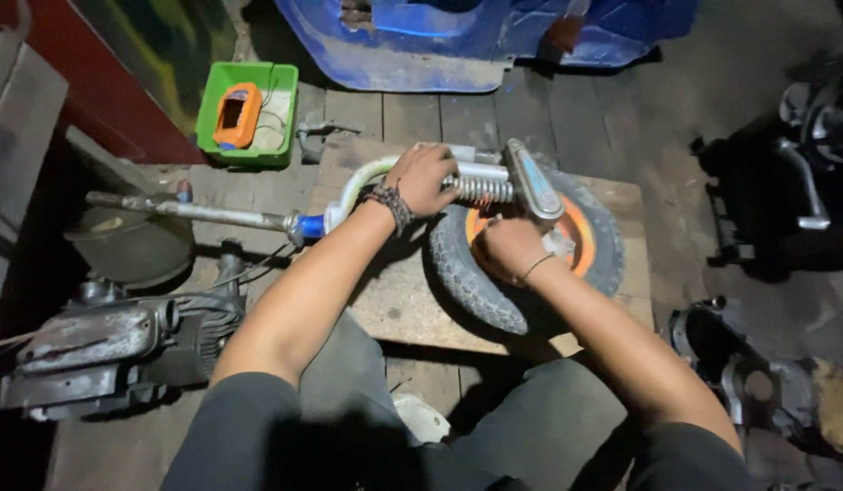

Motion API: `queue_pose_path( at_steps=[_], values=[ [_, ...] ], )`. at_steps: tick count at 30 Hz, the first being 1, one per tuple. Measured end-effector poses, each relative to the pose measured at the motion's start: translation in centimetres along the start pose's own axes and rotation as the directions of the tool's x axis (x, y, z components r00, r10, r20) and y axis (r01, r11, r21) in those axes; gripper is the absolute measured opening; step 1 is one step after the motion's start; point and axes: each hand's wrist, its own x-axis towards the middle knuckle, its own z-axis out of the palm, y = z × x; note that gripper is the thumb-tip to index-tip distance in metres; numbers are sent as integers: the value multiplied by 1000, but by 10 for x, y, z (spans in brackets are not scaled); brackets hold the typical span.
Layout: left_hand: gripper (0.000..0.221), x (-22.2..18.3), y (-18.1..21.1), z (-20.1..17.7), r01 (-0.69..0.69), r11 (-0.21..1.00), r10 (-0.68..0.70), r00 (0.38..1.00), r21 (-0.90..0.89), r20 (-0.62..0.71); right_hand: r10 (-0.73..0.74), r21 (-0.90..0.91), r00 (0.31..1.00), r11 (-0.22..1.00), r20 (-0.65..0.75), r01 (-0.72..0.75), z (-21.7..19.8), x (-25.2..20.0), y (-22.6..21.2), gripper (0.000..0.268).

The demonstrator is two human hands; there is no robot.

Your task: Assembling a motorcycle front fork assembly onto a wheel hub while working on the floor

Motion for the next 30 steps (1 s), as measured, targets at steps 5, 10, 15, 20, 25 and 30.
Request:
queue_pose_path(
  at_steps=[5,10,15,20,25,30],
  values=[
    [33,-8,11,21,23,999,-28,993,42,115,-142,-126,969,985,-202,118,-15,3,1,16],
    [41,-4,16,2,-8,1000,2,979,28,206,-40,-46,966,999,-256,29,-42,-3,4,16],
    [43,-5,27,-5,-26,998,14,972,49,233,-29,31,999,999,30,28,-80,-6,-22,16],
    [43,-8,30,-5,-38,999,30,978,36,206,-18,-34,996,999,-93,15,-34,0,-7,15],
    [41,-10,35,-9,17,999,-9,970,-30,245,-33,102,993,995,111,22,-11,12,5,11],
    [37,-6,33,10,-11,1000,5,968,24,252,-97,-13,991,995,-93,96,12,17,8,20]
  ],
)
